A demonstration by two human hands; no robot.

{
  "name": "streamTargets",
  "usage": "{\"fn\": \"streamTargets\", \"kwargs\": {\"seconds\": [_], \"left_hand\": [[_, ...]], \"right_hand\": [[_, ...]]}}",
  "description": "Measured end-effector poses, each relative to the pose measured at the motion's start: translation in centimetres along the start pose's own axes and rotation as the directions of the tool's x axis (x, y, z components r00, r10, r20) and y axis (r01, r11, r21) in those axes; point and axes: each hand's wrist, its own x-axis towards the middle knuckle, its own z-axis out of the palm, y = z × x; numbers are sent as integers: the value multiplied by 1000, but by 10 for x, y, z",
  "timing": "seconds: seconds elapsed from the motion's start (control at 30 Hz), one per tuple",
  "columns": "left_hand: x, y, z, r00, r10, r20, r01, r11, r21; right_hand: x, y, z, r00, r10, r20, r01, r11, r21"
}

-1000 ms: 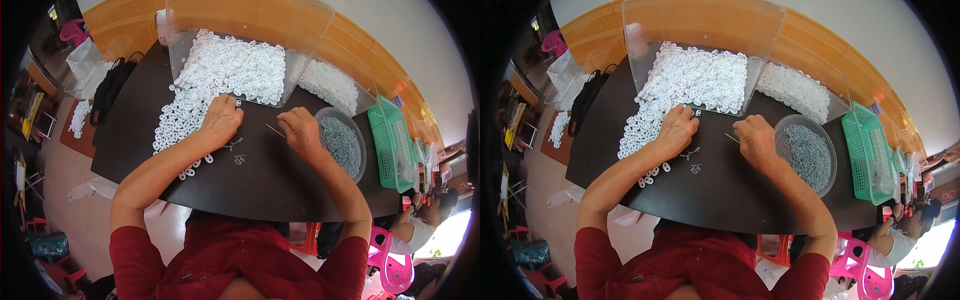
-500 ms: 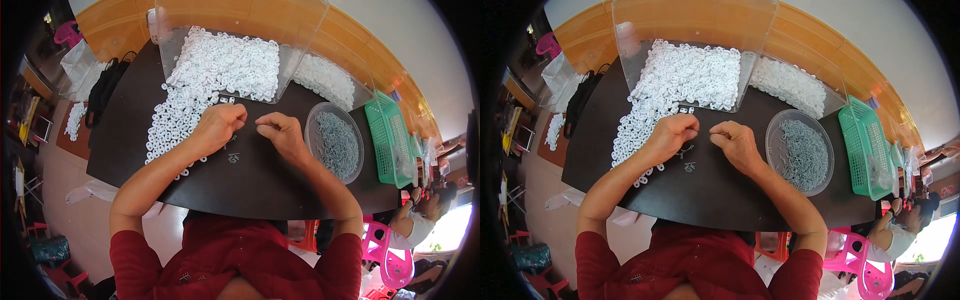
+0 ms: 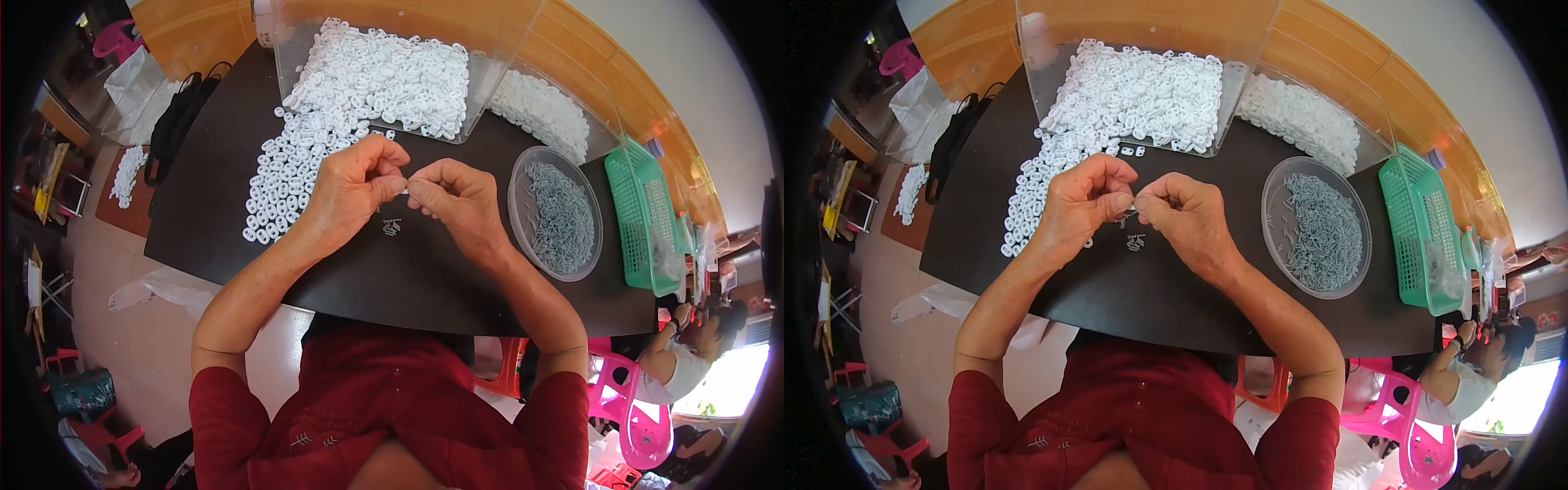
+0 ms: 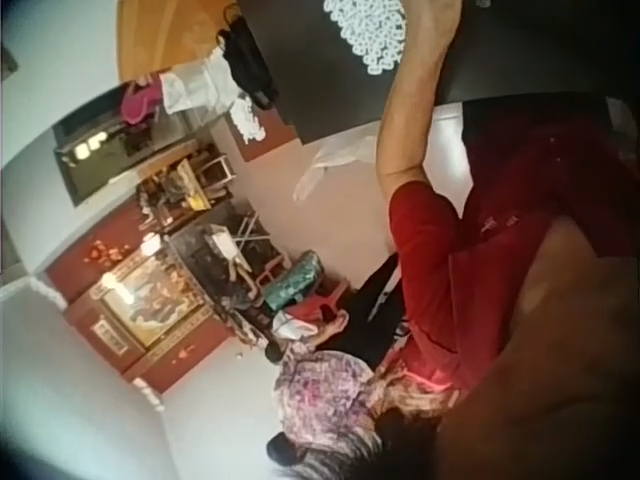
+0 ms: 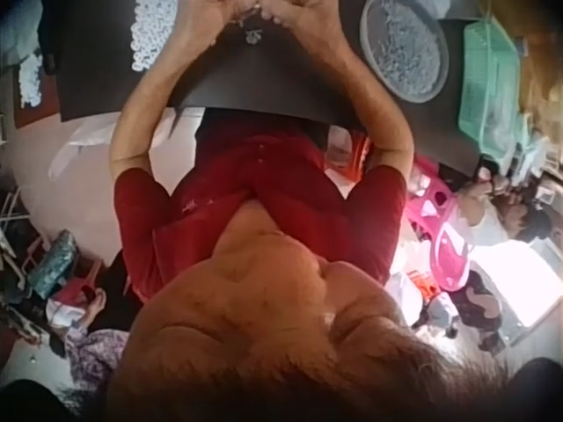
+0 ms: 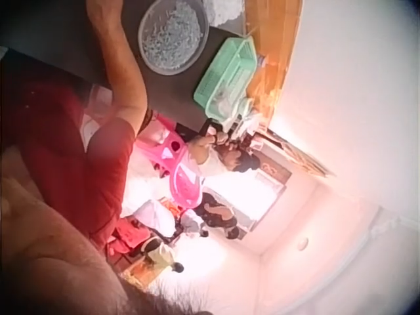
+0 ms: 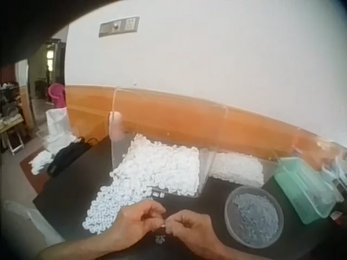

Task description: Manually inserting small metal contacts into white plastic housings at a workbench.

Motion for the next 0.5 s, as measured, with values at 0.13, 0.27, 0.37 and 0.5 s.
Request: {"fn": "streamTargets", "kwargs": {"seconds": [0.13, 0.27, 0.37, 0.5], "left_hand": [[-6, 15, 0, 996, -83, -39, 77, 986, -146], [-10, 12, 6, 989, -95, -115, 49, 933, -357], [-19, 12, 18, 976, -98, -194, -4, 885, -467], [-23, 7, 21, 956, -169, -241, -14, 792, -611]], "right_hand": [[-4, -11, 5, 1000, -18, -10, 18, 1000, -15], [-9, -20, 19, 989, -28, -148, 33, 999, 28], [-12, -22, 33, 974, -29, -225, 67, 984, 162], [-14, -19, 42, 964, -101, -244, 153, 967, 203]]}}
